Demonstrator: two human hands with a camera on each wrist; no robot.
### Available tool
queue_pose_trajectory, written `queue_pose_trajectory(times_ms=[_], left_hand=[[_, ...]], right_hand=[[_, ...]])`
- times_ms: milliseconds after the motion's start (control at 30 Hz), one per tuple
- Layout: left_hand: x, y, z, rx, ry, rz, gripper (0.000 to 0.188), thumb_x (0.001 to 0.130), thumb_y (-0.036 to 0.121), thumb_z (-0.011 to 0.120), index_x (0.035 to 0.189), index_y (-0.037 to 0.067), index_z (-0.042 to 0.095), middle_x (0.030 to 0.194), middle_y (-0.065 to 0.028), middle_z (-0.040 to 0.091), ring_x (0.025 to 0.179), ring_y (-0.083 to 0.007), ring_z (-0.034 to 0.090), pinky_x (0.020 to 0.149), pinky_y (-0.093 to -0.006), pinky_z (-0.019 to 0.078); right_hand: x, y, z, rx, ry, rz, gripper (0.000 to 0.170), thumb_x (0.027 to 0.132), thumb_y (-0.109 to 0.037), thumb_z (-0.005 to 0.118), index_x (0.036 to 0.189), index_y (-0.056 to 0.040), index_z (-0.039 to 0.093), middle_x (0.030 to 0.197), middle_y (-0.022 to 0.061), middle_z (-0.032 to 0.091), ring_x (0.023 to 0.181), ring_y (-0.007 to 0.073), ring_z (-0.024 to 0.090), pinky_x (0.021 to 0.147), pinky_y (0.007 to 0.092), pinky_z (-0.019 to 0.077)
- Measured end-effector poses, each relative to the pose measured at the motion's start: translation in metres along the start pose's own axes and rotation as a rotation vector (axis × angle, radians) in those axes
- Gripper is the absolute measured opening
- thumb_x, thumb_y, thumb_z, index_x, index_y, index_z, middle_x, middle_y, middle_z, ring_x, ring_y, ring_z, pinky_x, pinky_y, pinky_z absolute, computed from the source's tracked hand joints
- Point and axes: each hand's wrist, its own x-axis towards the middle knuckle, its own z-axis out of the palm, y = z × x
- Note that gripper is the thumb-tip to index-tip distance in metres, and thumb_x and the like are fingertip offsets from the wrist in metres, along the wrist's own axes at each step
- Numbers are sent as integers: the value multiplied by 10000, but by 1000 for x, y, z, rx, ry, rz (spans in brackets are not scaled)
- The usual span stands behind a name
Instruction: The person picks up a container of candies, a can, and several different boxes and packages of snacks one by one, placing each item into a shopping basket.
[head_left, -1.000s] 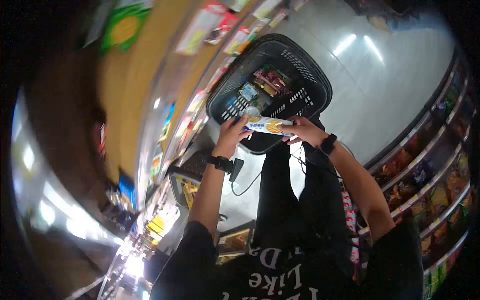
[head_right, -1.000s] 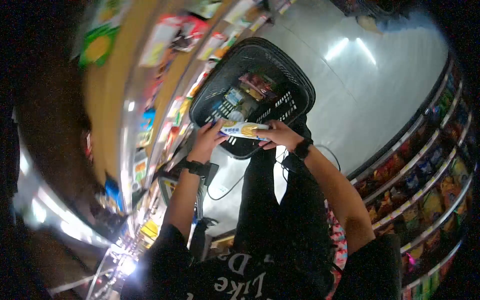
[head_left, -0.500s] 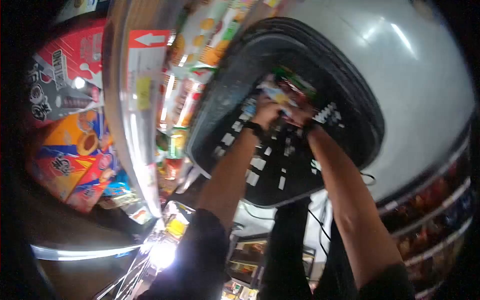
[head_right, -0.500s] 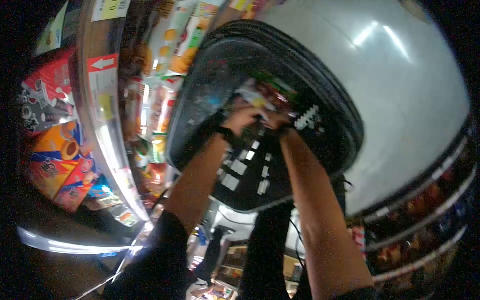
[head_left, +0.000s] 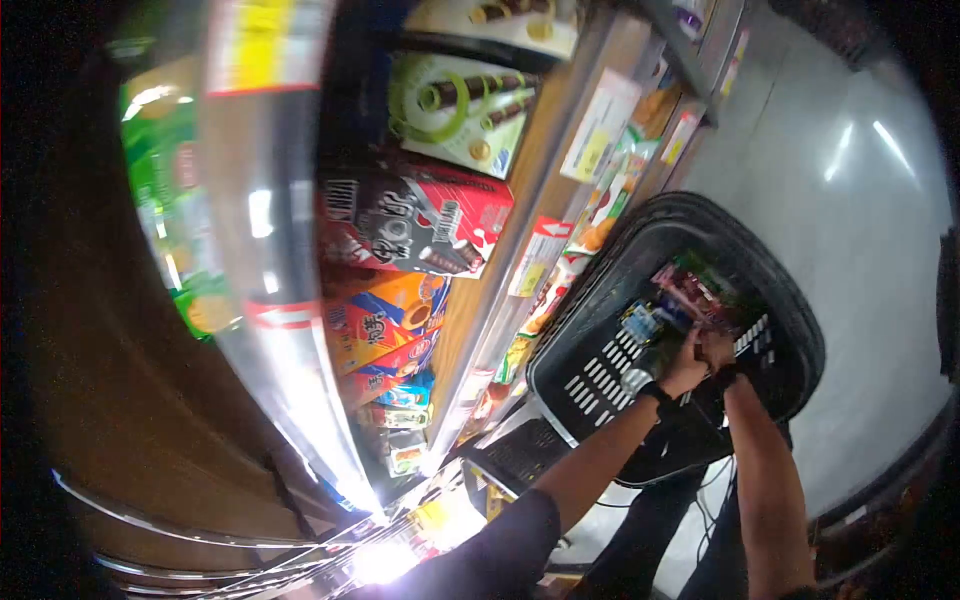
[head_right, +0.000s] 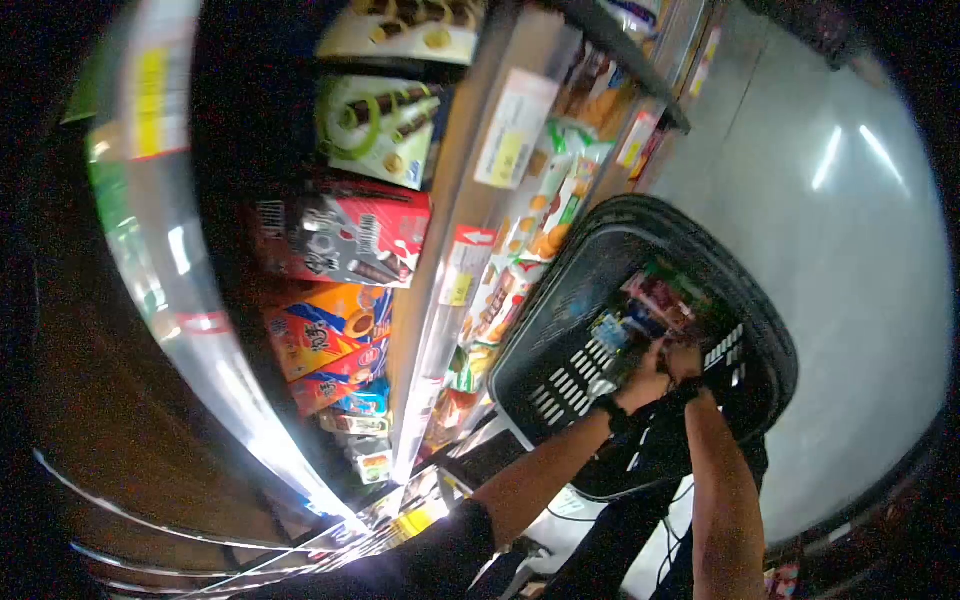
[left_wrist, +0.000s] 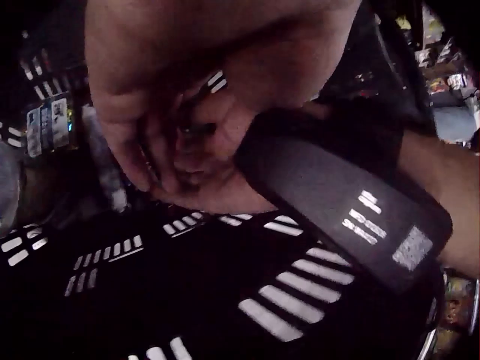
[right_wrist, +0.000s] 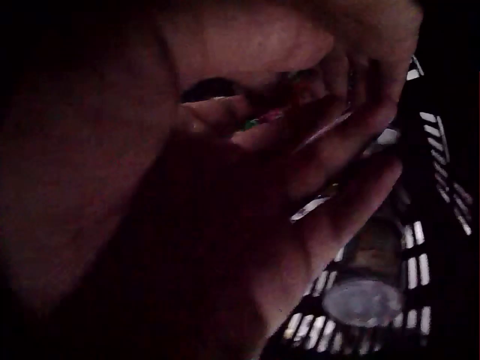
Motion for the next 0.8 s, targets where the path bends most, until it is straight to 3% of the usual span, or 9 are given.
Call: queue_pose_trajectory(times_ms=[67, 133, 200, 233, 333, 533, 633, 700, 800], left_hand=[[-4, 27, 6, 96, 15, 213, 672, 819, -56, 610, 1437, 100, 396, 1103, -56, 605, 958, -168, 592, 831, -324, 492], [-14, 73, 15, 54, 51, 381, 575, 844, -47, 585, 1385, 95, 450, 1143, -59, 602, 1004, -165, 587, 862, -322, 491], [-36, 133, 21, -96, 20, 426, 483, 884, -6, 588, 1346, 81, 477, 1174, -63, 597, 1047, -159, 576, 893, -318, 489], [-46, 154, 20, -130, -7, 307, 487, 926, -47, 503, 1396, 68, 442, 1270, -60, 572, 1156, -165, 565, 902, -290, 495], [-85, 239, 25, -214, 22, 373, 439, 950, -48, 465, 1376, 57, 465, 1271, -67, 575, 1141, -164, 570, 908, -278, 492], [-162, 366, 23, -116, 297, 706, 376, 983, -30, 453, 1351, 37, 494, 1265, -63, 571, 1151, -141, 560, 990, -286, 448], [-170, 392, 9, -208, 497, 827, 424, 928, -79, 473, 1342, 5, 502, 1228, -82, 603, 1118, -155, 578, 944, -293, 474], [-160, 389, -12, -230, 531, 895, 515, 946, -76, 473, 1451, 17, 430, 1349, -130, 567, 1167, -170, 565, 989, -306, 462], [-144, 393, -35, -367, 503, 919, 526, 955, -39, 526, 1465, -7, 402, 1366, -144, 557, 1080, -146, 606, 904, -281, 511]], right_hand=[[-28, -35, 10, 27, -38, -69, 246, 943, -137, 536, 1133, -20, 640, 1011, 83, 682, 916, 202, 668, 802, 321, 531], [-59, -86, 29, 10, -87, -148, 241, 949, -112, 514, 1117, -4, 648, 993, 87, 685, 905, 202, 669, 799, 314, 527], [-112, -161, 65, -103, -77, -239, 214, 975, -99, 503, 1094, -7, 655, 981, 54, 686, 900, 131, 640, 815, 273, 513], [-128, -189, 76, -150, -98, -255, 226, 991, -127, 522, 1125, 20, 631, 988, 60, 680, 890, 131, 636, 794, 267, 513], [-194, -283, 124, -197, -160, -302, 288, 992, -156, 579, 1196, 47, 582, 1027, 68, 670, 897, 125, 629, 782, 250, 511], [-273, -388, 216, -366, -288, -541, 369, 976, -134, 610, 1305, 17, 537, 1071, 81, 661, 944, 121, 623, 806, 253, 511], [-270, -411, 247, -624, -319, -750, 475, 958, -150, 623, 1374, 23, 475, 1188, 150, 642, 1045, 202, 635, 900, 315, 512], [-243, -421, 261, -999, -276, -1270, 565, 902, -114, 633, 1399, 45, 414, 1439, 257, 460, 1204, 380, 580, 956, 405, 505], [-225, -438, 291, -1188, -128, -1435, 602, 867, -116, 630, 1386, 67, 386, 1359, 278, 504, 1168, 435, 578, 943, 460, 505]])
